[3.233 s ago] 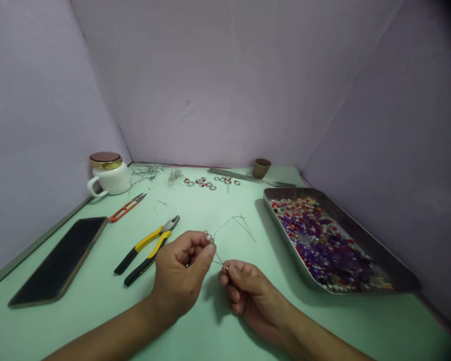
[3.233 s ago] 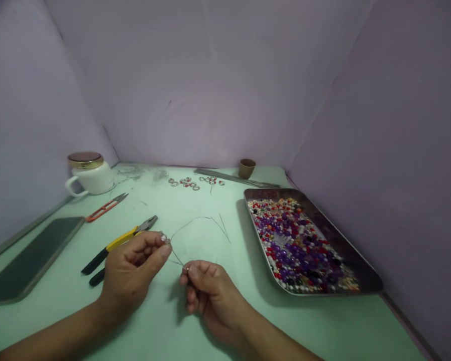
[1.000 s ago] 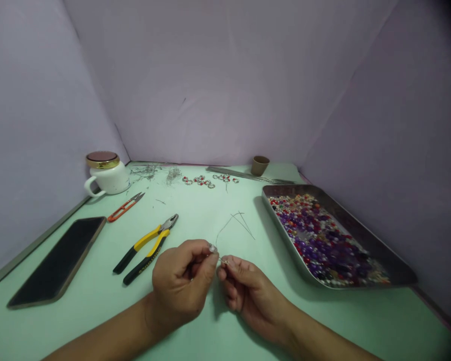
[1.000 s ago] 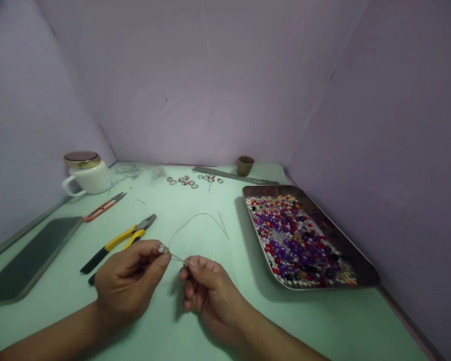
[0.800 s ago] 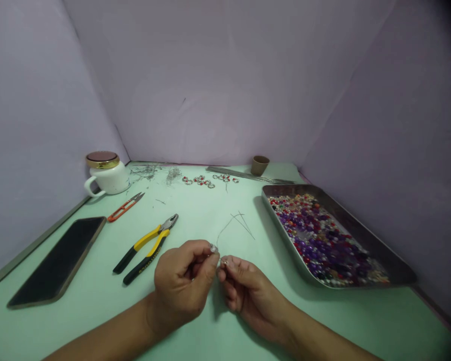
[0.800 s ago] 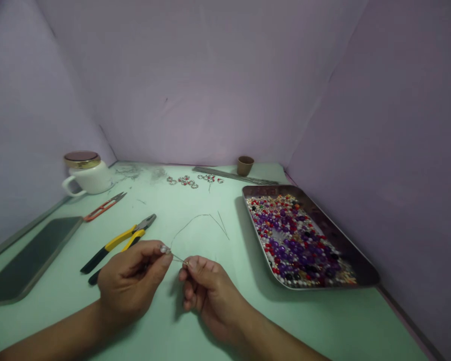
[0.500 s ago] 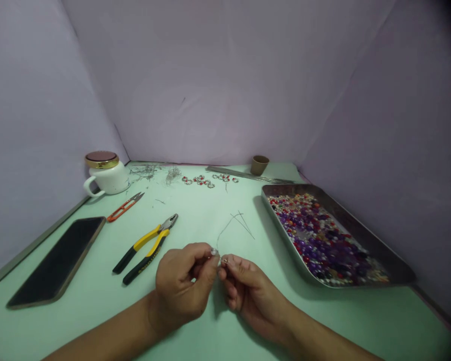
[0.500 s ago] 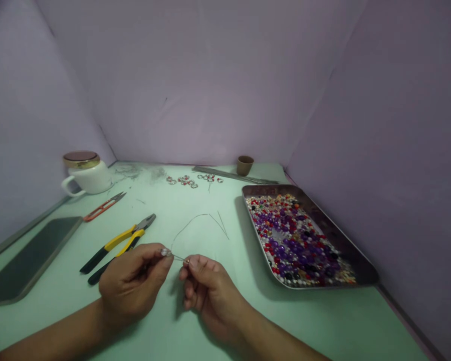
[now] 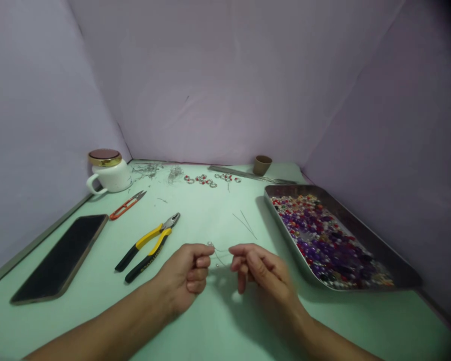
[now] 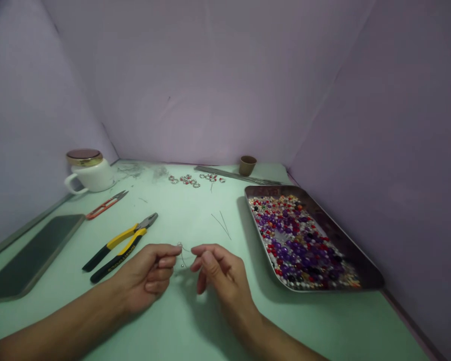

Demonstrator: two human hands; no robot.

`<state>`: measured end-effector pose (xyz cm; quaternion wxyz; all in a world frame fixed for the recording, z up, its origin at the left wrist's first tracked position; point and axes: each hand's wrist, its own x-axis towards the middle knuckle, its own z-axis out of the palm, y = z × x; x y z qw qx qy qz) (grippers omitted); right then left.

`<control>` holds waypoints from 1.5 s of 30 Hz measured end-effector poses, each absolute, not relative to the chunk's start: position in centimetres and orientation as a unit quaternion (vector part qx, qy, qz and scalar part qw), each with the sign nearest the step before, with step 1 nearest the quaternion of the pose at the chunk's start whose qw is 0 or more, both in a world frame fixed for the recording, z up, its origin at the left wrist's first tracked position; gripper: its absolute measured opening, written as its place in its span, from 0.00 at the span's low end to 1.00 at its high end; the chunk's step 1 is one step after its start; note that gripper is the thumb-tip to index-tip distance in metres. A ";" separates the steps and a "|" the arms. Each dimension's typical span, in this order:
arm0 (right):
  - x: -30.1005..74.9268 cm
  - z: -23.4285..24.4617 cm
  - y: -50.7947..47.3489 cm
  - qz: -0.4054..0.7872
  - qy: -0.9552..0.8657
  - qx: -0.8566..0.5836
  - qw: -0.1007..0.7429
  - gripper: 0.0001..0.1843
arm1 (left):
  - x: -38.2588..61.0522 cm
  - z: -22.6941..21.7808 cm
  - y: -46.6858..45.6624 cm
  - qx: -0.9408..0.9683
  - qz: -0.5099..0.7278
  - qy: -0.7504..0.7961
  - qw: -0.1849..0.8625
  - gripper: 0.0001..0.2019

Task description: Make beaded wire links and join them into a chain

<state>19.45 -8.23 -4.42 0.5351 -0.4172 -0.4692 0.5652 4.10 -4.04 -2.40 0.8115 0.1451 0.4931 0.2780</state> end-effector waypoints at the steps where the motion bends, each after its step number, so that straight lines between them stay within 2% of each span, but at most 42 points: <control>1: 19.7 -4.1 -8.2 0.533 -0.491 -0.428 0.540 0.15 | 4.1 -2.4 -4.0 0.132 0.266 0.490 0.820 0.15; 5: 20.9 -2.8 -7.5 0.373 -0.618 -0.465 0.512 0.07 | 4.1 -2.1 -4.1 0.122 0.256 0.474 0.833 0.13; 7: 21.6 -2.4 -7.2 0.291 -0.713 -0.437 0.465 0.08 | 4.1 -2.0 -4.2 0.125 0.252 0.473 0.835 0.13; 10: 22.1 -2.3 -6.8 0.240 -0.782 -0.398 0.415 0.09 | 4.1 -1.8 -4.1 0.133 0.241 0.479 0.834 0.13; 14: 22.1 -2.9 -6.7 0.217 -0.743 -0.448 0.446 0.04 | 3.4 -1.1 -3.1 0.162 0.284 0.473 0.818 0.12; 16: 21.8 -3.2 -6.8 0.219 -0.741 -0.449 0.449 0.05 | 2.9 -0.5 -2.3 0.185 0.335 0.466 0.798 0.12; 20: 21.4 -3.8 -6.9 0.247 -0.790 -0.403 0.390 0.11 | 1.4 0.9 -0.9 0.217 0.403 0.451 0.766 0.13; 24: 21.5 -4.0 -6.2 0.251 -0.782 -0.451 0.349 0.15 | -0.4 2.7 0.0 0.228 0.463 0.424 0.744 0.13; 27: 21.2 -3.9 -4.5 0.243 -0.768 -0.488 0.337 0.15 | -1.5 3.8 0.2 0.239 0.500 0.399 0.731 0.13; 31: 19.4 -4.0 -0.9 0.189 -0.806 -0.493 0.266 0.16 | -1.8 4.0 0.1 0.243 0.509 0.388 0.729 0.13; 37: 17.6 -5.0 3.1 0.157 -0.786 -0.536 0.264 0.13 | -2.2 3.8 0.0 0.237 0.517 0.390 0.724 0.13; 45: 17.3 -5.0 4.7 0.173 -0.790 -0.540 0.234 0.11 | -2.7 4.1 0.5 0.237 0.528 0.379 0.722 0.13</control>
